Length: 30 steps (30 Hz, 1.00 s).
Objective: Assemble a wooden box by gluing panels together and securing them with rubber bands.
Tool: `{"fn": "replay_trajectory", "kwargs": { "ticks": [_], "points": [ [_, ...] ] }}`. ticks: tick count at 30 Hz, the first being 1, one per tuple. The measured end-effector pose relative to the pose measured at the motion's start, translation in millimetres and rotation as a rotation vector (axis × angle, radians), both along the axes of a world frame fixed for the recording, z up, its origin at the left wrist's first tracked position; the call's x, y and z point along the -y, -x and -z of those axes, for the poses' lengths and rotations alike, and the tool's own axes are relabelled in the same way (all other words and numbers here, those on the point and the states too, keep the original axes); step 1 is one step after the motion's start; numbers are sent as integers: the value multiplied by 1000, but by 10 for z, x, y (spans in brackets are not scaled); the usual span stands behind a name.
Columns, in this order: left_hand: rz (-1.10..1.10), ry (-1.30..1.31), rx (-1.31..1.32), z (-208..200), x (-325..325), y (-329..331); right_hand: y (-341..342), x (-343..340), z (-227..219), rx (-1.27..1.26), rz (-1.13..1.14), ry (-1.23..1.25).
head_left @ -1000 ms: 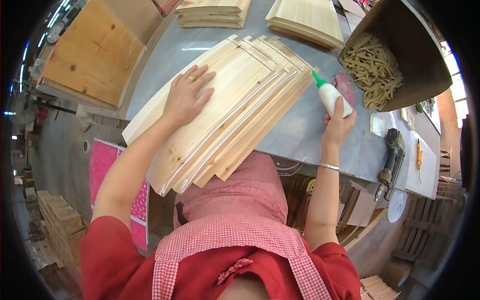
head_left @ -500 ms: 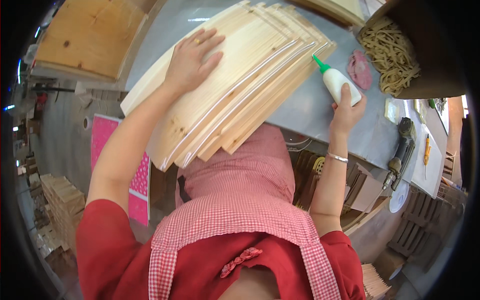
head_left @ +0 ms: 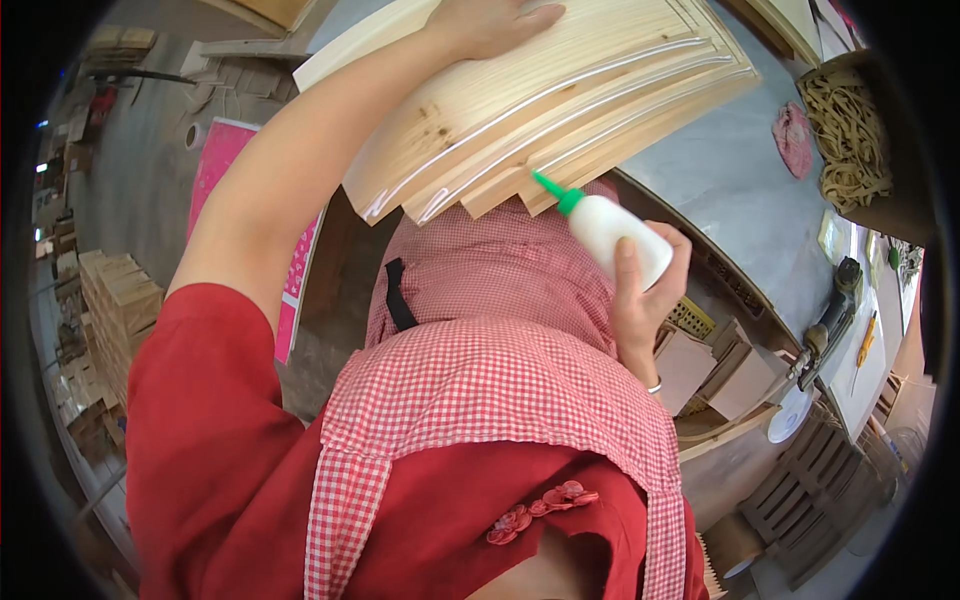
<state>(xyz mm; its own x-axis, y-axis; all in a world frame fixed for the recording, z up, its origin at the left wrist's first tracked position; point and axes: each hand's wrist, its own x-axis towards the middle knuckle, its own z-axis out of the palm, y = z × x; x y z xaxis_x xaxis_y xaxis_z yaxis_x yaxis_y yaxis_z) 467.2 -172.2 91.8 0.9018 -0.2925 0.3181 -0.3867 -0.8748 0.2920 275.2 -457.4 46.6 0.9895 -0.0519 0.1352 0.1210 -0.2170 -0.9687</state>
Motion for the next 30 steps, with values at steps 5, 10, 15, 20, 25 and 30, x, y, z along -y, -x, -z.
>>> {"fn": "replay_trajectory", "kwargs": {
  "ticks": [5, 10, 15, 20, 25, 30],
  "points": [
    [3, 6, -5, -1, -2, 70, 280, -93, -31, -83, -201, 33],
    [-2, 8, 5, 2, 2, 91, 275, -151, -18, -2, -66, -71],
    [62, 32, 63, 122, -203, -4, 235, -223, 3, -112, -226, -5],
    [-338, 305, 465, -144, -1192, 411, 67, -110, -95, -153, -158, -216],
    [-895, 1709, 117, 588, -1754, 1944, -311, 286, 38, -28, 86, -365],
    [-438, 2356, -576, 850, -164, 2271, -730, 587, -269, -41, 268, -437]
  ]
}}
